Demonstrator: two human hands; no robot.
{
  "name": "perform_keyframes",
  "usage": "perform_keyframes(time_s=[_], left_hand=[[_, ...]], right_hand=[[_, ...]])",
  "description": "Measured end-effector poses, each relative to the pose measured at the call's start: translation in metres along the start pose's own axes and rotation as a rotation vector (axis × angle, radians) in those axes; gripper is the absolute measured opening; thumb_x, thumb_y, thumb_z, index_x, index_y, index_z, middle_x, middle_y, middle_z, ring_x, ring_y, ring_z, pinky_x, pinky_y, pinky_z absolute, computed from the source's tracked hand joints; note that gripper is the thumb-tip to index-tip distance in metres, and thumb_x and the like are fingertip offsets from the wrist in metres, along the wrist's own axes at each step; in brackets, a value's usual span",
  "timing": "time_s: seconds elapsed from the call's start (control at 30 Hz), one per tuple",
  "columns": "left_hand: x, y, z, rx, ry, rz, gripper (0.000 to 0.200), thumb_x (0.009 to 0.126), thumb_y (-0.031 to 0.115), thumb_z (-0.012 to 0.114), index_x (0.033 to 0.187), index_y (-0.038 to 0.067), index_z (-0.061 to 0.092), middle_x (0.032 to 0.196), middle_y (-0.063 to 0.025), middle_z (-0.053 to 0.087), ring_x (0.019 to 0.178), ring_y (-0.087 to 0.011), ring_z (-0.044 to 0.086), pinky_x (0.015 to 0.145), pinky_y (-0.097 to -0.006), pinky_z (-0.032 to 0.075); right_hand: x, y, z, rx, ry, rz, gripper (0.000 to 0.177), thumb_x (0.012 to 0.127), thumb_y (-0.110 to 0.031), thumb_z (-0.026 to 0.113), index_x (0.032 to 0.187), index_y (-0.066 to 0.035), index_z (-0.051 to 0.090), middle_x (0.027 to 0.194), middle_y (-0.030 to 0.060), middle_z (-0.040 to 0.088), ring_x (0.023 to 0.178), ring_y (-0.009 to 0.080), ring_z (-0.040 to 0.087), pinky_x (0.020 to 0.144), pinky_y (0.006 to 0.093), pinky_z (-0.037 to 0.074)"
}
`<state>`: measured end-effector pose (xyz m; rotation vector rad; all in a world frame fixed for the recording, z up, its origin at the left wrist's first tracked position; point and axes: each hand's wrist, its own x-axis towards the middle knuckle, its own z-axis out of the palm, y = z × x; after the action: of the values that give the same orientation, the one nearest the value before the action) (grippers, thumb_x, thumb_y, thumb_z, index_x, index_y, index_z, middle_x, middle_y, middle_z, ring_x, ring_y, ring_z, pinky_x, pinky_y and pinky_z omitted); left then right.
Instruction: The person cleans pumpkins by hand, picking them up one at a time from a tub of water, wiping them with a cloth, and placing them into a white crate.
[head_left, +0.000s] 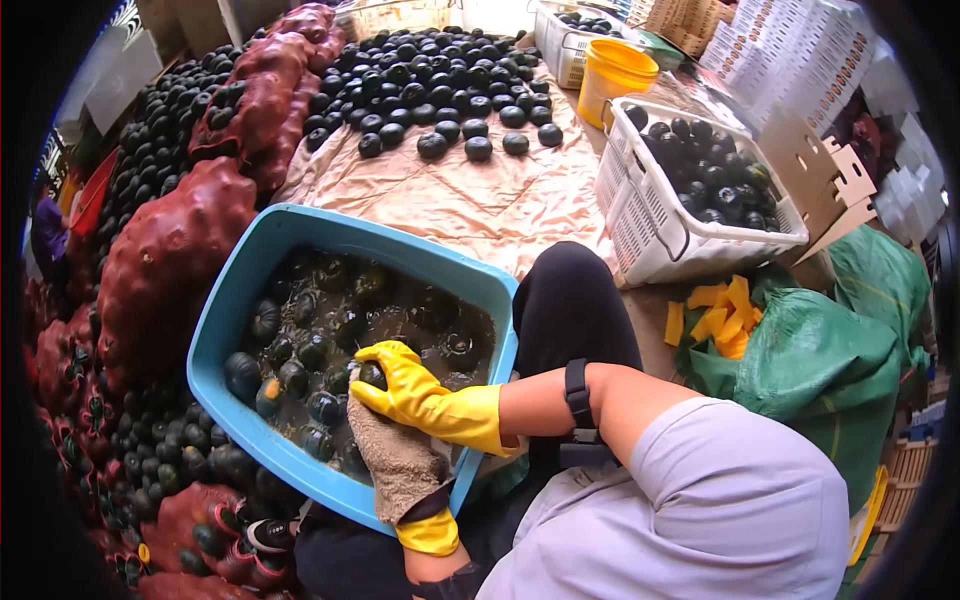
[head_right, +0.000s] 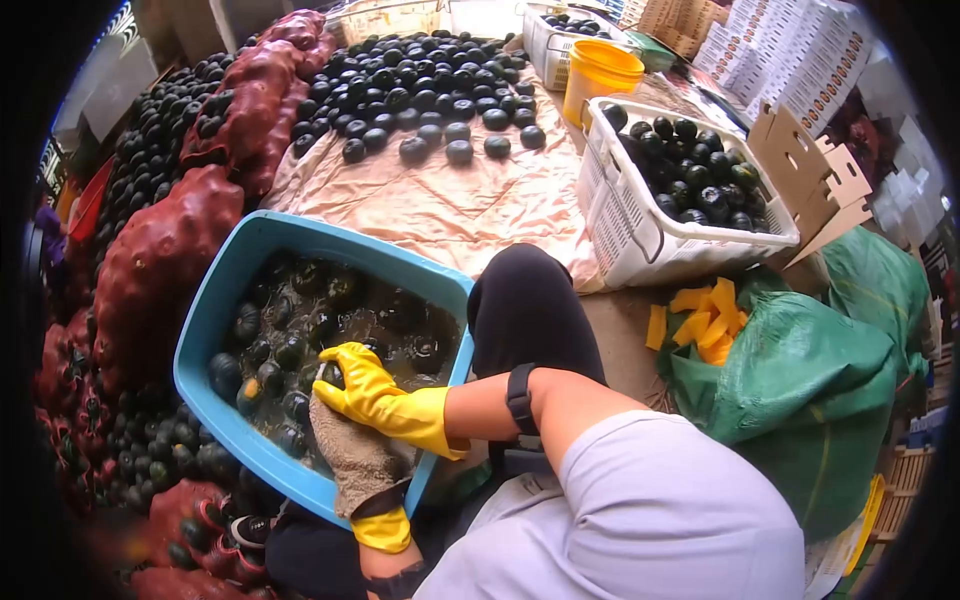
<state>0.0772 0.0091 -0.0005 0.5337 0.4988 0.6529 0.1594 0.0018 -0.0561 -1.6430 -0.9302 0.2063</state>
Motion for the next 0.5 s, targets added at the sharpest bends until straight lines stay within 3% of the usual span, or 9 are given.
perform_keyframes(time_s=[0.03,0.17,0.23,0.27,0.33,0.37,0.43,0.5], left_hand=[[0.01,-0.001,-0.01,-0.147,-0.086,-0.135,0.032,0.113,0.034,0.053,0.133,0.012,0.062,0.132,-0.0093,0.065,0.118,-0.0231,0.065,0.102,-0.0409,0.054],[0.009,-0.009,-0.048,-0.422,-0.235,0.015,0.034,0.117,0.035,0.042,0.122,0.007,0.06,0.117,-0.0102,0.063,0.11,-0.0224,0.062,0.102,-0.0399,0.051],[-0.017,0.026,0.045,-0.165,0.256,-0.039,0.032,0.114,0.039,0.049,0.13,0.015,0.063,0.121,-0.006,0.065,0.113,-0.0216,0.063,0.101,-0.0383,0.051],[-0.016,0.03,0.061,-0.128,0.362,-0.06,0.033,0.114,0.041,0.05,0.13,0.015,0.063,0.121,-0.0061,0.065,0.114,-0.0219,0.063,0.101,-0.0385,0.052],[-0.007,0.033,0.036,-0.179,0.309,-0.062,0.035,0.113,0.044,0.051,0.128,0.015,0.064,0.121,-0.0063,0.066,0.114,-0.0224,0.064,0.101,-0.0389,0.052],[-0.004,0.032,0.02,-0.18,0.29,-0.063,0.037,0.113,0.046,0.052,0.127,0.015,0.064,0.121,-0.0064,0.066,0.115,-0.0227,0.064,0.101,-0.0391,0.052],[-0.008,0.025,-0.003,-0.143,0.266,-0.03,0.039,0.112,0.049,0.053,0.126,0.015,0.065,0.12,-0.0066,0.067,0.116,-0.0232,0.064,0.101,-0.0395,0.053],[-0.019,0.02,0.011,-0.1,0.317,-0.014,0.042,0.111,0.053,0.055,0.125,0.015,0.066,0.12,-0.0068,0.067,0.116,-0.0238,0.064,0.101,-0.0398,0.053]], right_hand=[[-0.001,-0.01,-0.006,0.132,-0.017,-0.111,0.041,0.091,-0.028,0.08,0.124,-0.006,0.07,0.122,0.0217,0.067,0.12,0.0417,0.062,0.108,0.049,0.049],[0.001,-0.05,-0.041,0.264,-0.336,-0.189,0.027,0.098,-0.032,0.071,0.109,-0.009,0.078,0.104,0.019,0.075,0.101,0.0418,0.07,0.093,0.051,0.056],[0.009,-0.015,-0.007,0.099,-0.156,-0.214,0.027,0.099,-0.028,0.069,0.117,-0.009,0.077,0.109,0.0149,0.077,0.104,0.0408,0.071,0.092,0.0496,0.057],[0.005,-0.009,0.0,-0.006,-0.172,-0.326,0.028,0.098,-0.027,0.07,0.121,-0.012,0.075,0.12,0.0135,0.074,0.112,0.0396,0.068,0.098,0.0499,0.054],[-0.033,-0.022,0.02,-0.121,-0.049,-0.284,0.028,0.097,-0.026,0.07,0.123,-0.017,0.073,0.126,0.0144,0.071,0.117,0.0361,0.066,0.108,0.0512,0.048],[-0.038,-0.038,-0.002,-0.115,-0.065,-0.365,0.029,0.097,-0.025,0.069,0.125,-0.018,0.072,0.125,0.0142,0.071,0.116,0.0354,0.066,0.11,0.0519,0.046],[-0.034,-0.025,-0.011,0.103,-0.301,-0.064,0.033,0.101,-0.02,0.067,0.133,-0.013,0.069,0.127,0.0102,0.072,0.118,0.0254,0.068,0.107,0.042,0.051],[0.006,-0.073,-0.05,0.664,-0.564,0.576,0.035,0.104,-0.019,0.067,0.138,-0.01,0.067,0.129,0.0085,0.073,0.121,0.0208,0.068,0.106,0.0369,0.052]])
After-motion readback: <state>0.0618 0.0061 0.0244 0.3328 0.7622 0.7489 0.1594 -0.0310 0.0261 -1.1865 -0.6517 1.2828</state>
